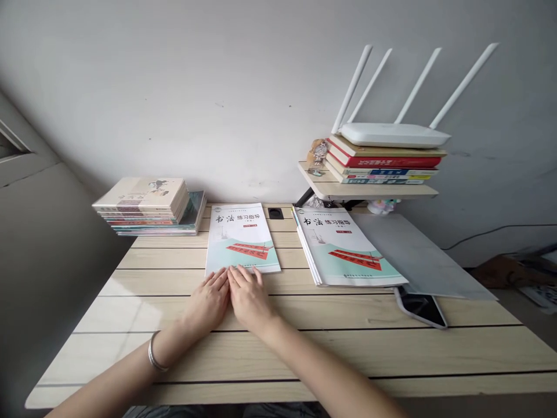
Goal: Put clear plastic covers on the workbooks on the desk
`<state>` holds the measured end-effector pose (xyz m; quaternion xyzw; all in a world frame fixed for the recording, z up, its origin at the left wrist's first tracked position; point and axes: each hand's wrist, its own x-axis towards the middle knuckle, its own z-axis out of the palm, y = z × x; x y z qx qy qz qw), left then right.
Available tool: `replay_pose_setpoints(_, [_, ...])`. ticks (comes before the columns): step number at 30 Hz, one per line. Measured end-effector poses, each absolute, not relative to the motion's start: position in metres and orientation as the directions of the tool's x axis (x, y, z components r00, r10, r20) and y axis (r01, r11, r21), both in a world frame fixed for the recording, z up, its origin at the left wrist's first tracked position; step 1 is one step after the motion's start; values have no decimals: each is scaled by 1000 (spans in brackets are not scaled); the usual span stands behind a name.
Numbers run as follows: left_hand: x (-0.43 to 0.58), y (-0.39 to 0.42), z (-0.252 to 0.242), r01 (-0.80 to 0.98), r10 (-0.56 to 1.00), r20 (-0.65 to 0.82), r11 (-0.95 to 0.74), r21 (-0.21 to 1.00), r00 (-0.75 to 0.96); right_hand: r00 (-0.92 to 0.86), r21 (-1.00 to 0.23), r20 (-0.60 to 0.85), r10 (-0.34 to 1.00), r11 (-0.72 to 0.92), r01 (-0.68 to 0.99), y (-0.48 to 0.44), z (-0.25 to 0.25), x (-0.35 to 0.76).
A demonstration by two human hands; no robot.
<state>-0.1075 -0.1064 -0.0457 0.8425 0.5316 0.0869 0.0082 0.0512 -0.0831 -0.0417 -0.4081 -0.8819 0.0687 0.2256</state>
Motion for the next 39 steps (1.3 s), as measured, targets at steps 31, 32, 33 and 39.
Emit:
replay_pose_setpoints(31, [-144,-59,-23,433,929,-220,338,836,-299,-51,-929,-29,998,-8,371,-17,-58,142])
replay_pose_setpoints(32, [-145,-62,-23,533,938,-187,322,782,-292,-74,-919,-18,997,13,394,-19,-58,142])
replay_pose_setpoints(33, [-145,-66,-23,648,949,-136,294,703,-283,-86,-901,-1,996,36,433,-20,-58,143])
replay_pose_setpoints(39, [-137,-87,-13,979,972,224,18,203,-64,-201,-590,473,858,478,651,-39,-46,120])
